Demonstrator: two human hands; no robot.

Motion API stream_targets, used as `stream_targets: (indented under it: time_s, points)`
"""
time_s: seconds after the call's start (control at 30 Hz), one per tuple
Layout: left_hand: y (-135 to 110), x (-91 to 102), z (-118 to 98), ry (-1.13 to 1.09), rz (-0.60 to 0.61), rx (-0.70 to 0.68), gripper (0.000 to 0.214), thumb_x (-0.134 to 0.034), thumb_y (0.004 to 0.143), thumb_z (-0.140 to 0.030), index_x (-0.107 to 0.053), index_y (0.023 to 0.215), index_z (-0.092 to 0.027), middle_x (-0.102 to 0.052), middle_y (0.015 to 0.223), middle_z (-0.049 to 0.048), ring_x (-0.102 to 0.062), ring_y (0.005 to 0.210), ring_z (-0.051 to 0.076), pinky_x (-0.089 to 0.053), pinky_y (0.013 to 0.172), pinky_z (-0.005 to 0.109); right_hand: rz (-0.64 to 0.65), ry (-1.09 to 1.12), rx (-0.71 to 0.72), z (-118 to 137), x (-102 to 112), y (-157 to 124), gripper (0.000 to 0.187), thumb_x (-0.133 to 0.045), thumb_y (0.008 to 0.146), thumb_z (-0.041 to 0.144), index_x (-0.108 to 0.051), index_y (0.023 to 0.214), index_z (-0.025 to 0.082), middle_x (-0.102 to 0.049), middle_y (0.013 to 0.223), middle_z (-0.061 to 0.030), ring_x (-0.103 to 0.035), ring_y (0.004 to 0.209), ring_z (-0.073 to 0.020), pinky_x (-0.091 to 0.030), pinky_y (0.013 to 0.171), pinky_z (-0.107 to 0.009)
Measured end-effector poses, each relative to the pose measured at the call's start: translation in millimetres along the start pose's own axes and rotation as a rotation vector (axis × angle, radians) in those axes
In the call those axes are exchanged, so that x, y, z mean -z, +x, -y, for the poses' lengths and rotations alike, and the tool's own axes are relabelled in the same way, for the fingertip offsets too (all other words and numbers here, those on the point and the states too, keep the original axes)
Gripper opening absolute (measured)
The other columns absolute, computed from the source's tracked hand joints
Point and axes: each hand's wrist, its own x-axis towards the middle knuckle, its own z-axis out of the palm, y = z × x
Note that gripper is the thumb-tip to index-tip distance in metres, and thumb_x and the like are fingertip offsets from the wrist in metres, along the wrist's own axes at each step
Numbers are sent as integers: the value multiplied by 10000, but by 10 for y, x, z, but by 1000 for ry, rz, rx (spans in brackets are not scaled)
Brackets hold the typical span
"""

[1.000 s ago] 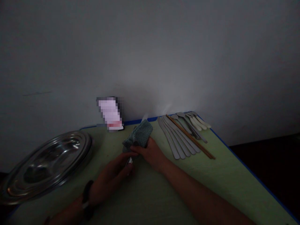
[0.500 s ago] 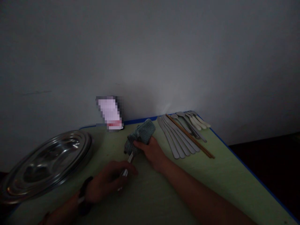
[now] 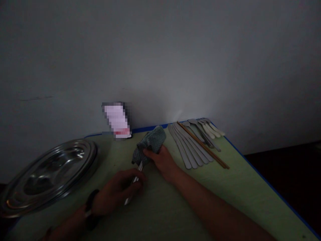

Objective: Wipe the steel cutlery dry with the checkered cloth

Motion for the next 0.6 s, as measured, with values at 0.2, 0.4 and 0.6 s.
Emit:
stream_targets:
  time_s: [0.2, 0.4, 0.6]
  points:
    - [-5, 11, -7, -25, 28, -3, 219, -485, 858, -285, -618, 938, -130, -602, 569, -11, -500, 461, 97, -382, 468, 193, 10, 26, 27, -32, 10, 18, 269, -759, 617, 307, -658, 845, 208, -691, 854, -2, -626, 796, -163, -461, 827, -341]
    - [31, -47, -70, 55, -108, 28, 213, -493, 872, -311, -624, 961, -169, -655, 702, -1, -533, 574, 113, -398, 525, 203, 45, -41, 27, -20, 20, 4, 277, -752, 624, 304, -655, 862, 202, -689, 860, -9, -625, 799, -170, -470, 812, -339]
    - [0, 49, -22, 13, 27, -85, 439, -405, 915, -448, -652, 750, -126, -640, 640, 39, -572, 586, 136, -430, 577, 227, -4, -20, 4, -5, 4, -3, 287, -758, 609, 309, -655, 848, 188, -696, 876, -19, -625, 796, -168, -459, 826, -344]
